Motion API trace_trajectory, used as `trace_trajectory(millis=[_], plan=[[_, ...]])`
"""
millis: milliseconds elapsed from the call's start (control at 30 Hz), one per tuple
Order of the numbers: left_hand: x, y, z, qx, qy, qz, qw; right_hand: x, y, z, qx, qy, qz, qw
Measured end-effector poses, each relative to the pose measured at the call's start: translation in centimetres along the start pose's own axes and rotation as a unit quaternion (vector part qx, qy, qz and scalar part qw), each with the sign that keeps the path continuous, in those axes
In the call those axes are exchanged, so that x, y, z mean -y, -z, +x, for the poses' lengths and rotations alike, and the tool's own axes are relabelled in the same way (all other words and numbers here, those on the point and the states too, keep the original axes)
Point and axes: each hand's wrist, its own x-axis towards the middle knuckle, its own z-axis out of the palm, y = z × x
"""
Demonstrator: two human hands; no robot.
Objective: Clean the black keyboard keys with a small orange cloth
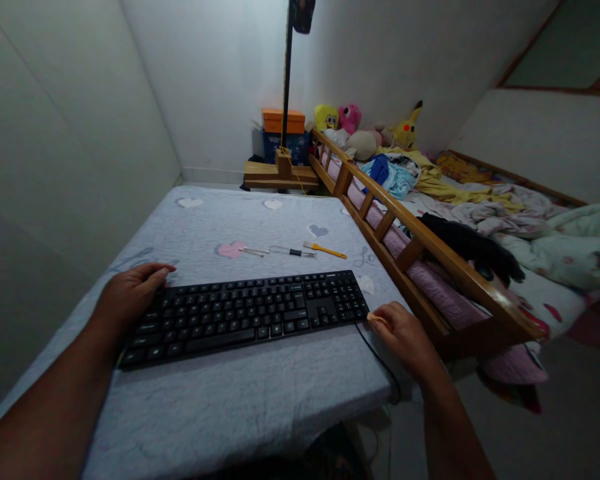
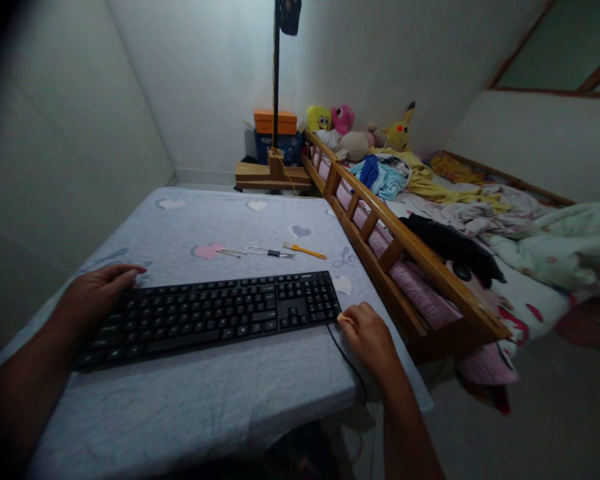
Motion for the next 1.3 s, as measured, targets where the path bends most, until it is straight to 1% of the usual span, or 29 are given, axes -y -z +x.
trace_trajectory(millis=[100, 167, 233, 333, 433, 633, 767, 1033, 1167, 1300], plan=[[-0.2, 0.1, 0.0, 0.001, 0.002, 0.011, 1.000, 1.4, -0.2, -0.6, 0.038, 0.061, 0.069, 0.995], [-0.3, 0.1, -0.1, 0.000, 0.001, 0.015, 1.000, 2.2, -0.8, -0.7, 0.047, 0.089, 0.093, 0.991], [-0.5, 0.1, -0.2, 0.000, -0.001, 0.015, 1.000, 2.8, -1.6, -0.7, 0.046, 0.102, 0.096, 0.989], [-0.8, 0.2, -0.3, 0.000, 0.001, 0.011, 1.000, 3.2, -2.6, -0.7, 0.043, 0.104, 0.077, 0.991], [-0.9, 0.1, -0.3, 0.000, 0.000, 0.010, 1.000, 3.3, -3.0, -0.8, 0.034, 0.112, 0.049, 0.992], [-0.7, 0.1, -0.3, -0.008, -0.013, 0.009, 1.000, 3.5, -3.3, -1.0, 0.031, 0.134, 0.017, 0.990], [-0.8, 0.1, -0.5, -0.009, -0.003, 0.008, 1.000, 3.5, -3.4, -1.1, 0.015, 0.138, -0.002, 0.990], [-0.7, 0.2, -0.6, -0.006, -0.008, 0.005, 1.000, 2.1, -2.7, -1.4, -0.013, 0.116, -0.022, 0.993], [-0.4, 0.1, -0.4, 0.002, -0.006, 0.007, 1.000, 2.6, -2.8, -1.4, -0.012, 0.117, -0.021, 0.993], [-0.2, 0.0, -0.1, -0.008, -0.017, 0.014, 1.000, 3.2, -3.2, -1.4, -0.002, 0.124, -0.021, 0.992]])
